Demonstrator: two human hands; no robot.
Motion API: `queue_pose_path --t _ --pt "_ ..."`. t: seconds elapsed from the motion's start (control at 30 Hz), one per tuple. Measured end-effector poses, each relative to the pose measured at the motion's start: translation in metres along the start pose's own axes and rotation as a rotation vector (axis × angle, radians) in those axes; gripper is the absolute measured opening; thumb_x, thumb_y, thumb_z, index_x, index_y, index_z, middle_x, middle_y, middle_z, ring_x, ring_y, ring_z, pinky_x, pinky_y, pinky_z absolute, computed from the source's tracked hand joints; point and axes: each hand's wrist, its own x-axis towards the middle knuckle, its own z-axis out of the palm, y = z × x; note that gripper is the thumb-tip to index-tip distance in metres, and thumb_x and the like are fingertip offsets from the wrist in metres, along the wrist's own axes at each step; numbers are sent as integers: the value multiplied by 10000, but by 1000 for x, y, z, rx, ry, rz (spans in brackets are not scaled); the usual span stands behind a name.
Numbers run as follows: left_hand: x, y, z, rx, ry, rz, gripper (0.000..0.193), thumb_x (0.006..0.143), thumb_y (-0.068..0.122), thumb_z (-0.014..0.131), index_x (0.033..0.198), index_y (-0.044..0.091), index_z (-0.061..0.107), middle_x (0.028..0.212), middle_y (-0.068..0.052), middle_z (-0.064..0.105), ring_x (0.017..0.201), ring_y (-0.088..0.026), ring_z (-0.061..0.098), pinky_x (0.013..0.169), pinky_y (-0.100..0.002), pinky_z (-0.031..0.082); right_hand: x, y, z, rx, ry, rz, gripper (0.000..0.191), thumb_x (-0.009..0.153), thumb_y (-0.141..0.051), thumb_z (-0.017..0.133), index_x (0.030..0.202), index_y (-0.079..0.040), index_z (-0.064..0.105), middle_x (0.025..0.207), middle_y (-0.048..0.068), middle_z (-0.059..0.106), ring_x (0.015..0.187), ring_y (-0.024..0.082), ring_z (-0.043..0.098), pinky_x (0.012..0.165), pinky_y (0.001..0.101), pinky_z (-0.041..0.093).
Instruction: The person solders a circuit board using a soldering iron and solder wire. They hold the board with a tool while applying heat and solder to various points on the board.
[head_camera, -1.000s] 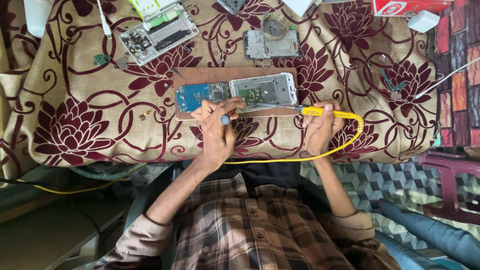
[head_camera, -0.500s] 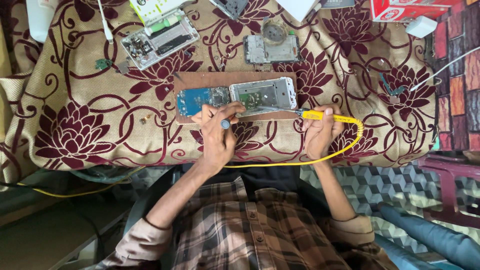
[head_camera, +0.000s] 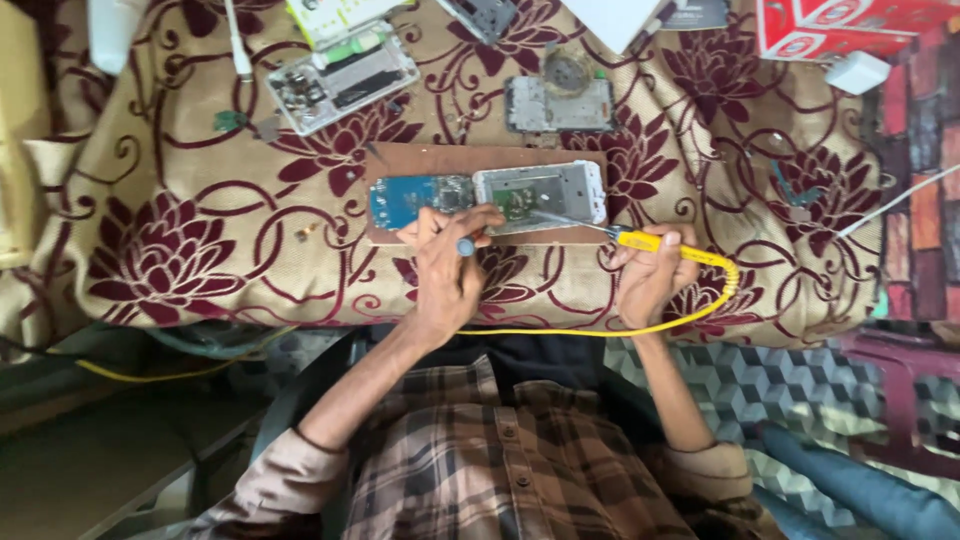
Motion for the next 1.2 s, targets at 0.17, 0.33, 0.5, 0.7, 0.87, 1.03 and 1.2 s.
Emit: queue_pose_path --t 0.17,0.33,0.5,0.7,0.87,1.03,1.2 --pt "5 7 -4 -121 -24 -68 485 831 -217 409 1179 11 659 1249 -97 698 900 -169 489 729 -222 537 0 0 0 17 3 -21 298 1145 -318 473 1098 -27 519 841 79 544 655 175 562 617 338 515" --pt "6 7 -5 -142 -28 -81 506 821 -230 404 1188 11 656 1251 -98 693 904 -175 468 756 -233 532 0 -1 1 25 -8 3 291 1147 -310 466 1087 -30 514 840 77 544 655 176 565 614 340 521" --pt "4 4 -3 -180 -35 -78 512 844 -225 382 1225 8 634 1286 -102 682 949 -154 554 796 -244 552 1 -4 3 -17 -66 -18 290 1147 -292 463 1089 -13 521 821 97 577 619 195 585 607 348 533" --pt "4 4 -3 -159 -42 -66 504 842 -236 382 1227 -13 618 1266 -121 692 956 -187 587 773 -264 573 1 -7 6 -43 -112 -32 280 1157 -271 464 1086 -7 524 823 106 576 646 199 583 622 361 551" --pt "5 5 -2 -163 -35 -56 508 844 -239 385 1231 -5 617 1258 -122 692 940 -178 575 776 -260 566 0 -8 6 21 -57 0 267 1133 -278 439 1106 -20 502 909 99 555 662 197 606 646 352 564" --pt "7 8 -5 -77 -35 -41 469 845 -227 422 1189 13 632 1242 -92 733 866 -177 484 718 -270 497 1 -8 6 -25 -88 -30 284 1152 -263 446 1107 9 514 918 120 571 662 204 590 661 352 555" --pt "10 11 -8 -128 -35 -42 477 846 -205 415 1220 6 623 1261 -95 698 895 -176 494 745 -256 510 0 -7 5 -26 -97 -47 278 1168 -250 449 1111 14 514 838 119 585 651 207 592 644 346 544"
